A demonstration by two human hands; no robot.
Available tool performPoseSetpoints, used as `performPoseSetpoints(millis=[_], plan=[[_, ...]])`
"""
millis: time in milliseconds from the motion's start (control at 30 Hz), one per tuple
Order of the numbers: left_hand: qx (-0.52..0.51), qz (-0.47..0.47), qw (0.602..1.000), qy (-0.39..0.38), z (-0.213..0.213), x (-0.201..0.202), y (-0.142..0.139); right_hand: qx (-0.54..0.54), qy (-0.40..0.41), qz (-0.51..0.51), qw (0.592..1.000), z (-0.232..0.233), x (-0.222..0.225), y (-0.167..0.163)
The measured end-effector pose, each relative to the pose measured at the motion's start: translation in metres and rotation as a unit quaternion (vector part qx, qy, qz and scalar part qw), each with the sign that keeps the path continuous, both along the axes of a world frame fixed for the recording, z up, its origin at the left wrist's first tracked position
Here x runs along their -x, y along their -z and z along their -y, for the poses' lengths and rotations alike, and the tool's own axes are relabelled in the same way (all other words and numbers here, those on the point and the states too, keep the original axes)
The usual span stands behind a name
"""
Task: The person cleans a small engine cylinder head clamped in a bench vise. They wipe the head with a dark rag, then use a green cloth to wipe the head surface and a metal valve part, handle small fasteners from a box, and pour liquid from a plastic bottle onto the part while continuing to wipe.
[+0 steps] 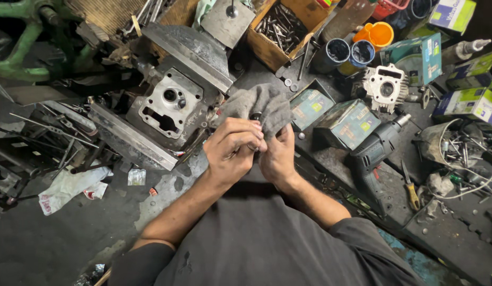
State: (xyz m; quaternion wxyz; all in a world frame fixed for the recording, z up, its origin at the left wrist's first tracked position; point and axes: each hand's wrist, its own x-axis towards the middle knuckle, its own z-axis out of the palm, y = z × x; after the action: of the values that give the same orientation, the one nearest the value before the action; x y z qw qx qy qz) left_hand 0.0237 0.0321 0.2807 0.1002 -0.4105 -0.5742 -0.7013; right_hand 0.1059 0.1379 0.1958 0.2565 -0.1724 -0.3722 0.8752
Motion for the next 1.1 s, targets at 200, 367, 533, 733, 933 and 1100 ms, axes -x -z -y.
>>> performPoseSetpoints(millis=[200,367,533,733,933,1100], plan=[[0.002,0.006,0.999,0.051,-0.004,0.002,-0.009,-0.004,0.036,0.04,0.999,-0.017,0.006,0.027],[0.091,-0.012,0.983,0.161,0.008,0.028,-0.033,-0.095,0.05,0.106,0.989,-0.055,0.017,0.027],[0.217,-0.082,0.968,0.1,0.005,0.117,-0.049,-0.043,-0.03,0.034,0.998,-0.076,0.001,0.0],[0.38,-0.148,0.913,-0.009,-0.047,0.211,-0.024,0.063,-0.135,-0.046,0.988,-0.072,-0.027,-0.027],[0.383,-0.11,0.917,-0.009,-0.068,0.239,0.005,0.073,-0.255,-0.202,0.943,-0.088,-0.05,-0.051],[0.337,-0.087,0.933,0.091,-0.052,0.19,-0.023,-0.096,-0.227,0.071,0.967,-0.092,-0.057,-0.057]])
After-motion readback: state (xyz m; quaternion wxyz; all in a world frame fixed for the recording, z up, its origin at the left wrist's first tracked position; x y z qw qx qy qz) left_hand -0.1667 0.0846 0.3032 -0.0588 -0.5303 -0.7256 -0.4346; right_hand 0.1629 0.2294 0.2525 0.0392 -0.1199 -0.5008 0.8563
